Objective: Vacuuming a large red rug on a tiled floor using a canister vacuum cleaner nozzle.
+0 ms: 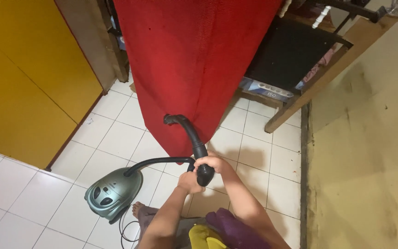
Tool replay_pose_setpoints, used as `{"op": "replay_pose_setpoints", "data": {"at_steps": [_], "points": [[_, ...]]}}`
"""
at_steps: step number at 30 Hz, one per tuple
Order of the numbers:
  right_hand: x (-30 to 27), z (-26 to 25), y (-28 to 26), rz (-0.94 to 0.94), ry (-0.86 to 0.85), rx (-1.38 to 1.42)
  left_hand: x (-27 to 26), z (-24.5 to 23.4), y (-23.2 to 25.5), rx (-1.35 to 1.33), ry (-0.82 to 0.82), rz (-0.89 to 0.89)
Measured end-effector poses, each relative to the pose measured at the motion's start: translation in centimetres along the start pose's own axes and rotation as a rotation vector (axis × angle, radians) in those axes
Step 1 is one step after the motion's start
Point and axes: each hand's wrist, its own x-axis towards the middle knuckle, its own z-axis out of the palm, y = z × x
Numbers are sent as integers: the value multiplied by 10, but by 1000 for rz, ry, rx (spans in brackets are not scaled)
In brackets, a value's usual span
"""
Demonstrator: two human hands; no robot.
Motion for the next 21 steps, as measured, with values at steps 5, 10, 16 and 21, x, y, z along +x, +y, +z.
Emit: {"op": "replay_pose_setpoints", "data": {"at_steps": [5,10,16,21], "points": [[2,9,-21,-22,25,-84,7,-3,-7,-65,58,13],[3,23,-45,-58,61,-3,18,-19,-21,-81,75,-29],[41,41,-78,-96,82,-14,43,-53,-47,-96,109,-80],[95,58,-117,-117,99,-95,71,-103,-77,-140,176,-73]]}}
